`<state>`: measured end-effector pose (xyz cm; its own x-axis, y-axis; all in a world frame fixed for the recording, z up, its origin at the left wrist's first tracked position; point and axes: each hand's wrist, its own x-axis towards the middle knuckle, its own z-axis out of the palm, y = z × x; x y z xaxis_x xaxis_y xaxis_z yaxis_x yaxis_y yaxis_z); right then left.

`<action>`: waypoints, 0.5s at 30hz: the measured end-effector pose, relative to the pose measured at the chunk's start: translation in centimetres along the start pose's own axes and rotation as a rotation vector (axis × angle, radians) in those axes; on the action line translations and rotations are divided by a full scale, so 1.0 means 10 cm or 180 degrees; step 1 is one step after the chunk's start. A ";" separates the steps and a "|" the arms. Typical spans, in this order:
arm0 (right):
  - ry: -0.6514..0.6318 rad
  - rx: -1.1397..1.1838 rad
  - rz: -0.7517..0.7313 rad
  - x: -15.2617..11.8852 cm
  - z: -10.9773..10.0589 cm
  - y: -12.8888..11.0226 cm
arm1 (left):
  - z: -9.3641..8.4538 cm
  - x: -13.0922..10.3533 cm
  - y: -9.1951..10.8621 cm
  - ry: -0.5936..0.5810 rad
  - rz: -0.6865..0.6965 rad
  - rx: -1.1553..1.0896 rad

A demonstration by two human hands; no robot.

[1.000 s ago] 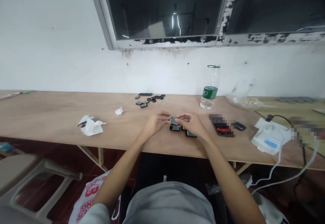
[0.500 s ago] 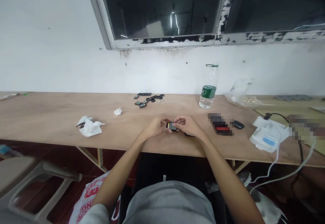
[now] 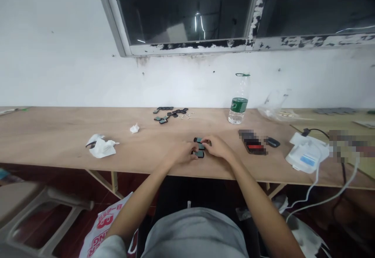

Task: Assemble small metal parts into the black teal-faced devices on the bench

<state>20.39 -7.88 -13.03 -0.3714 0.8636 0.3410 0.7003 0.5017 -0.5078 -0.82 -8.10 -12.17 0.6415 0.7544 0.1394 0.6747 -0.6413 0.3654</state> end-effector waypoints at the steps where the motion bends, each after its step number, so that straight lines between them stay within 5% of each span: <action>1: -0.0027 -0.0061 -0.0022 0.00 0.02 0.01 | -0.01 0.00 0.00 0.0014 0.0007 -0.0001; 6: -0.0144 -0.0199 -0.0054 -0.01 0.04 0.02 | -0.12 0.02 -0.16 0.0248 -0.0020 -0.0452; 12: -0.0226 -0.0254 0.0006 -0.01 0.05 0.02 | -0.19 0.05 -0.67 0.0637 -0.0522 -0.0419; 15: -0.0160 -0.0196 0.0057 -0.01 0.07 0.03 | -0.15 0.04 -0.84 0.0503 -0.0633 -0.0445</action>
<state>20.21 -7.84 -13.77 -0.3874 0.8747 0.2912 0.7427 0.4833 -0.4635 -6.73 -2.22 -13.83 0.4294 0.8829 0.1901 0.7177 -0.4614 0.5216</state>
